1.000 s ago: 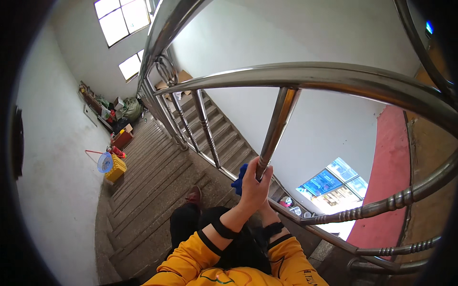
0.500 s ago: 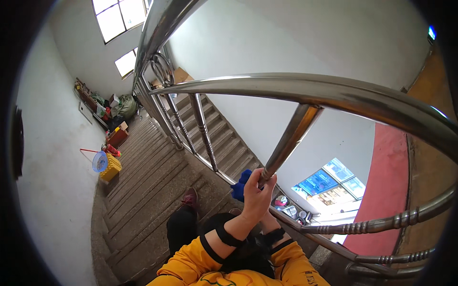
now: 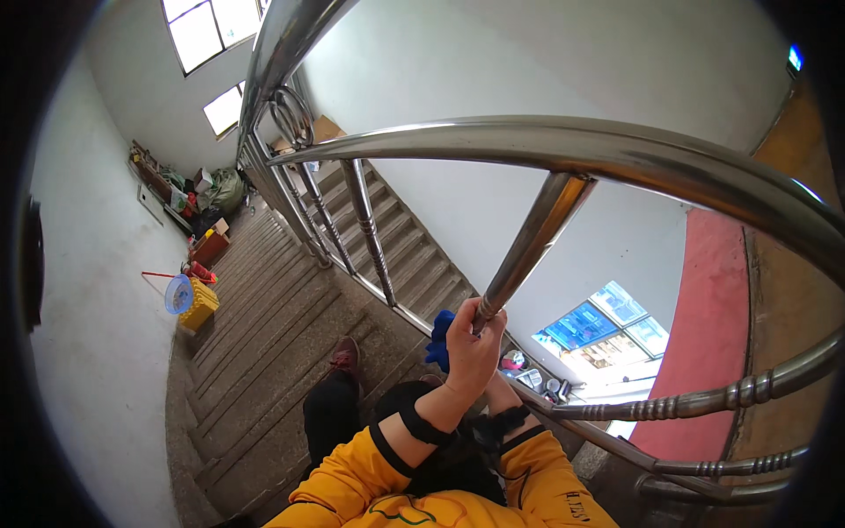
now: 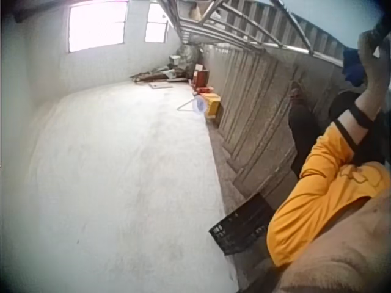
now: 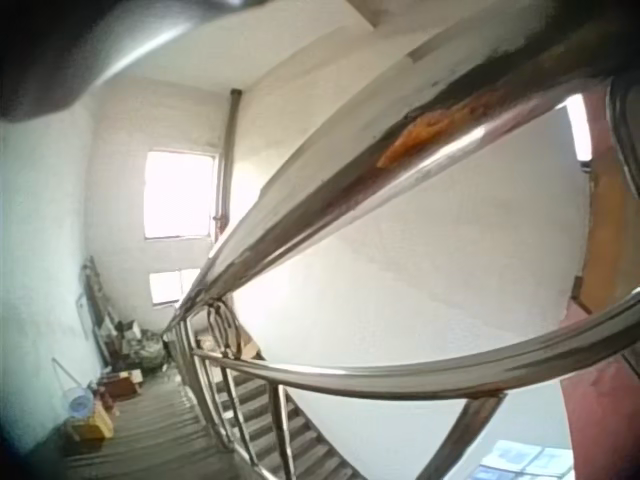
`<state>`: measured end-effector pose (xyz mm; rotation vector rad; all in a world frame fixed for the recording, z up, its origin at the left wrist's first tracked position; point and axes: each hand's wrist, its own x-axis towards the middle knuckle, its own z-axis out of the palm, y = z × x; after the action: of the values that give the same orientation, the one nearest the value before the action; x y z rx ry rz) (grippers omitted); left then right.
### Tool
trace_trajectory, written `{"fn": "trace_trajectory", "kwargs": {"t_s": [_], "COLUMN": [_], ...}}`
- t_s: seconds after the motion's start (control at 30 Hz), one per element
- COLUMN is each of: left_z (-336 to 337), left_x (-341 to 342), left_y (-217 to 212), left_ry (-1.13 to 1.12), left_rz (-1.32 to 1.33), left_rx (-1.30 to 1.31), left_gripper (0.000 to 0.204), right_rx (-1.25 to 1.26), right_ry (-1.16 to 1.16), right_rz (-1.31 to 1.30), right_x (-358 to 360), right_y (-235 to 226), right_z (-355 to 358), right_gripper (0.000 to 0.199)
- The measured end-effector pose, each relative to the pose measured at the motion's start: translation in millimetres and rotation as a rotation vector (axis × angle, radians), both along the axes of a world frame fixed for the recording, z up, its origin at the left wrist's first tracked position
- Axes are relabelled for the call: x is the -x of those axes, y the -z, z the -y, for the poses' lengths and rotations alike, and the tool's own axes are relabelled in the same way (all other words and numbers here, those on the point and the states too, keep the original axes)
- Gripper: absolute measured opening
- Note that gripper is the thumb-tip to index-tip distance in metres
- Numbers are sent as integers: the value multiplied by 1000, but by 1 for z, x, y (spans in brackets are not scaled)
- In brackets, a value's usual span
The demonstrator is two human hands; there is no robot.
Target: The person is cleaning a stainless steel handrail on a staircase using a blue cloth.
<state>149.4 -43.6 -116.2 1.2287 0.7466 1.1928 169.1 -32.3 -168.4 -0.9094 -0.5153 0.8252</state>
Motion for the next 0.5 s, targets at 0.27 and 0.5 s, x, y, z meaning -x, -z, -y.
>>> {"fn": "trace_trajectory", "kwargs": {"t_s": [0.27, 0.5], "left_z": [2, 3], "left_x": [3, -4], "left_y": [-8, 2], "left_ry": [5, -33], "left_rz": [-29, 27], "left_rx": [13, 3], "left_gripper": [15, 11], "right_rx": [-43, -67], "right_ry": [39, 86], "right_rz": [-19, -43], "right_x": [18, 8], "right_y": [6, 4], "right_z": [6, 11], "right_gripper": [45, 45]}}
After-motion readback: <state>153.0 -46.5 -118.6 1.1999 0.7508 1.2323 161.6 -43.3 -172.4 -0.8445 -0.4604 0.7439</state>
